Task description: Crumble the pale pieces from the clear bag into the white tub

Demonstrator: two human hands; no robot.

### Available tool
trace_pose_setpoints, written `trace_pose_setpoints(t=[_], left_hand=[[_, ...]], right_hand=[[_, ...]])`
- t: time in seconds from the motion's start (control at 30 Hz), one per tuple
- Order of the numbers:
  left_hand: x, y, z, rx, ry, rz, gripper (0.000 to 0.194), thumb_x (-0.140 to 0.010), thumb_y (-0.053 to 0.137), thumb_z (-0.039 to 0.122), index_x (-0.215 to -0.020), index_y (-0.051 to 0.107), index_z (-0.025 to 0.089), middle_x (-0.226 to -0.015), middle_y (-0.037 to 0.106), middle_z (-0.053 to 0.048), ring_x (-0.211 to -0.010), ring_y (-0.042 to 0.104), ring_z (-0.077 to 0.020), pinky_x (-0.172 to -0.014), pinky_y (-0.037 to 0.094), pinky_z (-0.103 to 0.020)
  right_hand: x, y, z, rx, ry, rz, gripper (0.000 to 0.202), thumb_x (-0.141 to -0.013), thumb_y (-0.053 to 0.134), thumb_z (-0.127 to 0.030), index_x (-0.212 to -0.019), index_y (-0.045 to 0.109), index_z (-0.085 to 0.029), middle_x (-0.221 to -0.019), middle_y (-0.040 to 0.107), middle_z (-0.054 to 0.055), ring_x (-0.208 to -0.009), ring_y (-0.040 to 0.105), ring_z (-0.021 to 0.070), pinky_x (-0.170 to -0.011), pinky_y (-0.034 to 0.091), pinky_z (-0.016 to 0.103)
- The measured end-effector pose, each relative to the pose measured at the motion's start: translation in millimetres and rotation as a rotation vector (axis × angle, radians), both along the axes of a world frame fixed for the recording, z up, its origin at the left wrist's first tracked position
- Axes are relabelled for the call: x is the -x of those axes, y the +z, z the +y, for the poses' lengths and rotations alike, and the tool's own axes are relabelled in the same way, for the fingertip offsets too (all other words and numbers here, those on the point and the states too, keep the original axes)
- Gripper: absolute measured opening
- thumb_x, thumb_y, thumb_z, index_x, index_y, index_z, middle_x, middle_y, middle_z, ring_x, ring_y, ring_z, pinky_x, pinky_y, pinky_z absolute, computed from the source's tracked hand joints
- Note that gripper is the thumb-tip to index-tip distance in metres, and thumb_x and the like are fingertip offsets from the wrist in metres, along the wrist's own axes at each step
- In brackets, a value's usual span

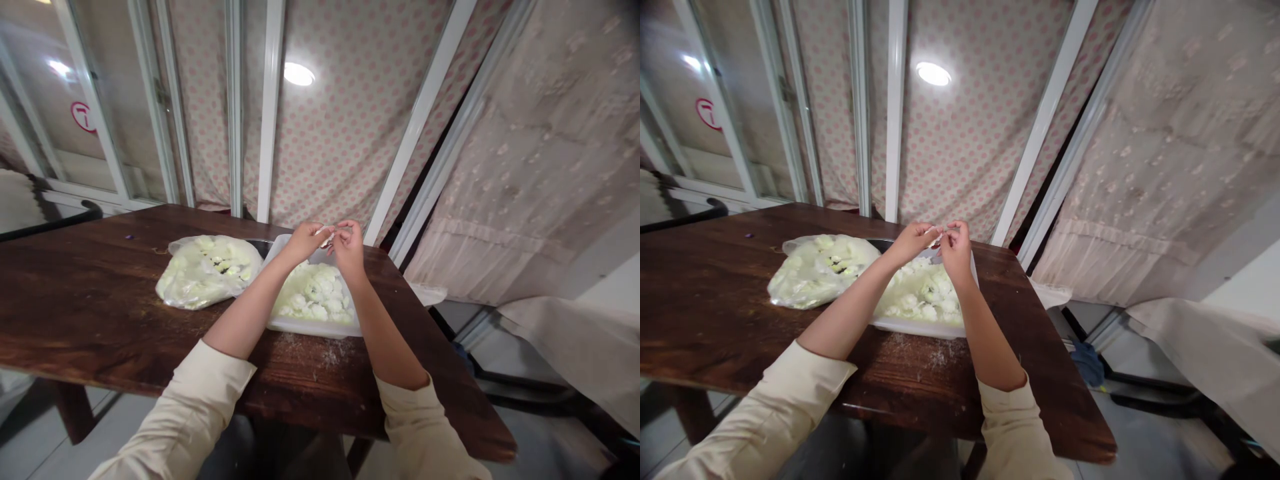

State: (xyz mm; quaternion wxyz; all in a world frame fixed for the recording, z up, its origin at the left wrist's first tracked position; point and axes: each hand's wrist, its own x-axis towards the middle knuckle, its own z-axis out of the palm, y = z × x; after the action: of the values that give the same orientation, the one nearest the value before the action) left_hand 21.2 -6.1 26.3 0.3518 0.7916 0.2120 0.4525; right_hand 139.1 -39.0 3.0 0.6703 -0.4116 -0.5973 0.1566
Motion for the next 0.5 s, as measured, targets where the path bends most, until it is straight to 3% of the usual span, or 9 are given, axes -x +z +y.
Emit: trace_pose_setpoints(t=[0.23, 0.37, 0.5], left_hand=[[-2.0, -1.3, 3.9, -0.008, 0.076, -0.019, 0.039, -0.081, 0.043, 0.047, -0.058, 0.046, 0.015, -0.054, 0.038, 0.004, -0.053, 0.034, -0.0080, -0.053, 0.026, -0.022], [-1.6, -0.1, 0.1, 0.017, 0.019, -0.045, 0.047, -0.086, 0.033, 0.050, -0.054, 0.040, 0.016, -0.049, 0.034, 0.004, -0.049, 0.031, -0.0080, -0.050, 0.025, -0.023], [-1.5, -0.9, -1.0, 0.136, -0.052, -0.038, 0.040, -0.086, 0.035, 0.046, -0.058, 0.038, 0.018, -0.048, 0.035, 0.005, -0.045, 0.029, -0.0071, -0.047, 0.025, -0.023]], right_hand=[[0.5, -0.4, 1.3, -0.091, 0.063, -0.056, 0.029, -0.080, 0.052, -0.041, -0.097, 0.033, -0.026, -0.074, 0.049, -0.004, -0.063, 0.053, 0.0096, -0.053, 0.041, 0.021], [-1.7, -1.1, 4.0, -0.099, 0.003, -0.054, 0.023, -0.081, 0.049, -0.037, -0.095, 0.033, -0.026, -0.071, 0.045, -0.004, -0.060, 0.050, 0.0099, -0.054, 0.041, 0.022], [-10.1, -1.9, 7.4, -0.083, -0.161, -0.023, 0.017, -0.081, 0.042, -0.030, -0.094, 0.031, -0.025, -0.071, 0.041, -0.004, -0.058, 0.049, 0.0095, -0.057, 0.041, 0.023]])
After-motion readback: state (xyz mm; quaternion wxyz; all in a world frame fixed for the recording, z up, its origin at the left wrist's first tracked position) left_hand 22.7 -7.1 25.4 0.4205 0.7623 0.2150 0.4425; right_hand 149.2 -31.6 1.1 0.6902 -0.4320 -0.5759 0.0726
